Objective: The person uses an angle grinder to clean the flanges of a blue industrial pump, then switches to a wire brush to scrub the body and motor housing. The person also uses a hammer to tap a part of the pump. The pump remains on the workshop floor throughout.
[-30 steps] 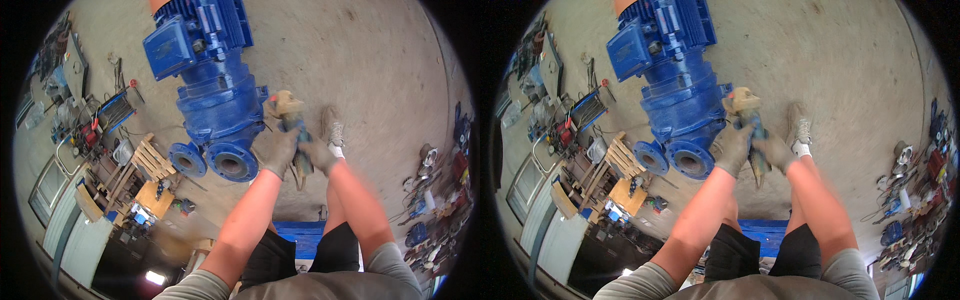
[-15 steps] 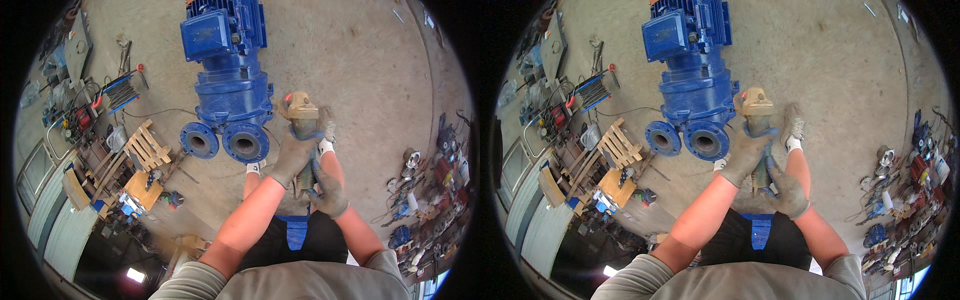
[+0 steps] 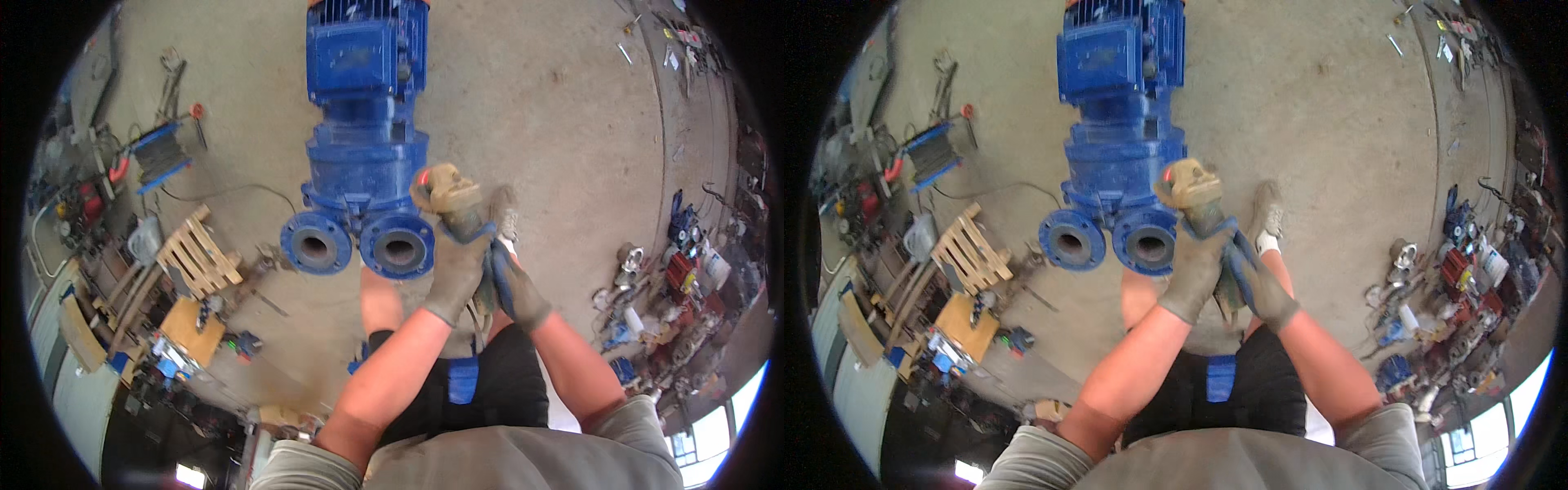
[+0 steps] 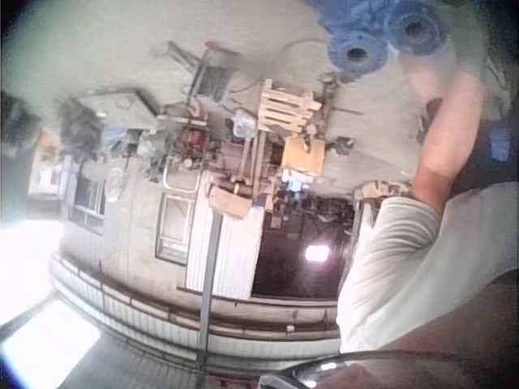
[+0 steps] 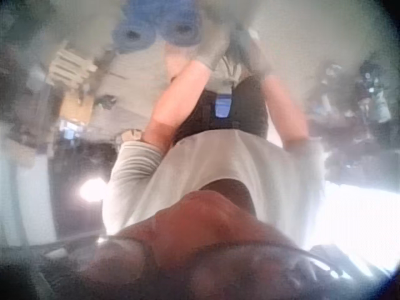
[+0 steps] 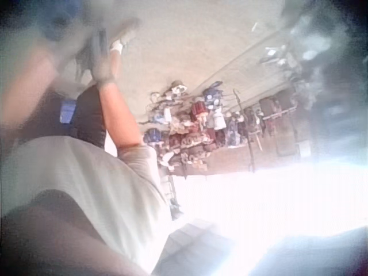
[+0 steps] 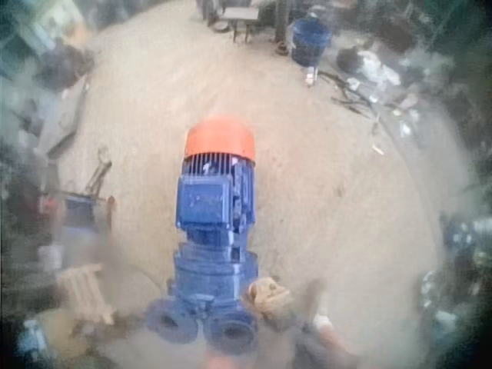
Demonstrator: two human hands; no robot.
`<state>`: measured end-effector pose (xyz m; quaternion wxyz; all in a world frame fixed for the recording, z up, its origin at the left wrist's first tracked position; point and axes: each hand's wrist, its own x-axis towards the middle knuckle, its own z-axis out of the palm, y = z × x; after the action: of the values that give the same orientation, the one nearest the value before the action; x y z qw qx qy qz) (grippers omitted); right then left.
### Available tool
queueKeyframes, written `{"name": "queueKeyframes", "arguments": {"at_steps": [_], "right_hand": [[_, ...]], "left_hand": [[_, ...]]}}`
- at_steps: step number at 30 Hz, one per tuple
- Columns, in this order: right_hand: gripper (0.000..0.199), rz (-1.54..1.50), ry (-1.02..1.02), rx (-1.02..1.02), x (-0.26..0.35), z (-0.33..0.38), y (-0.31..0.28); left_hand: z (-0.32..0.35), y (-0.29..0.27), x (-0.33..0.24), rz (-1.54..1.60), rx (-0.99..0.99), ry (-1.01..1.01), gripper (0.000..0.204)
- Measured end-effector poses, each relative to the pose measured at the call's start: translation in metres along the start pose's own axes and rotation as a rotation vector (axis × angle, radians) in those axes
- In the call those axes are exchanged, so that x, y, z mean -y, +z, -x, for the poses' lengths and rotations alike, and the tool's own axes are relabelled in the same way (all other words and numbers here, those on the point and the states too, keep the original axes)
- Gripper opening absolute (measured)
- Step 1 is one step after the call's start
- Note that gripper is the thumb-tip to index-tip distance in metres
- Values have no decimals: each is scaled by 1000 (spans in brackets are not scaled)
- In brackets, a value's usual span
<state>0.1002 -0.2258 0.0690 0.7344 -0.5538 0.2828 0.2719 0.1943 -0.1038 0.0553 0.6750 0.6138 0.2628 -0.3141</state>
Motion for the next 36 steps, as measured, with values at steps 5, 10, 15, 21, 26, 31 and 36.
{"name": "queueKeyframes", "arguments": {"at_steps": [5, 10, 15, 21, 26, 31, 36], "right_hand": [[45, 263, 100, 3, -24, -42, 13], [44, 523, 142, 131, -21, -60, 22], [43, 361, 125, 89, -17, -63, 32], [42, 572, 138, 120, -2, -67, 33], [40, 316, 315, 92, 2, -71, 29], [42, 607, 173, 163, 11, -71, 15], [44, 532, 346, 127, 19, -71, 3]], "left_hand": [[-14, -30, 8, -259, -106, -224, 74], [-33, -52, 7, -186, -107, -296, 60], [-31, -59, 6, -224, -107, -252, 67], [-37, -61, 3, -303, -71, -134, 73], [-38, -55, 0, -262, -101, -266, 72], [-41, -43, 3, -170, -61, -204, 75], [-48, -28, 10, -250, -115, -311, 78]]}}
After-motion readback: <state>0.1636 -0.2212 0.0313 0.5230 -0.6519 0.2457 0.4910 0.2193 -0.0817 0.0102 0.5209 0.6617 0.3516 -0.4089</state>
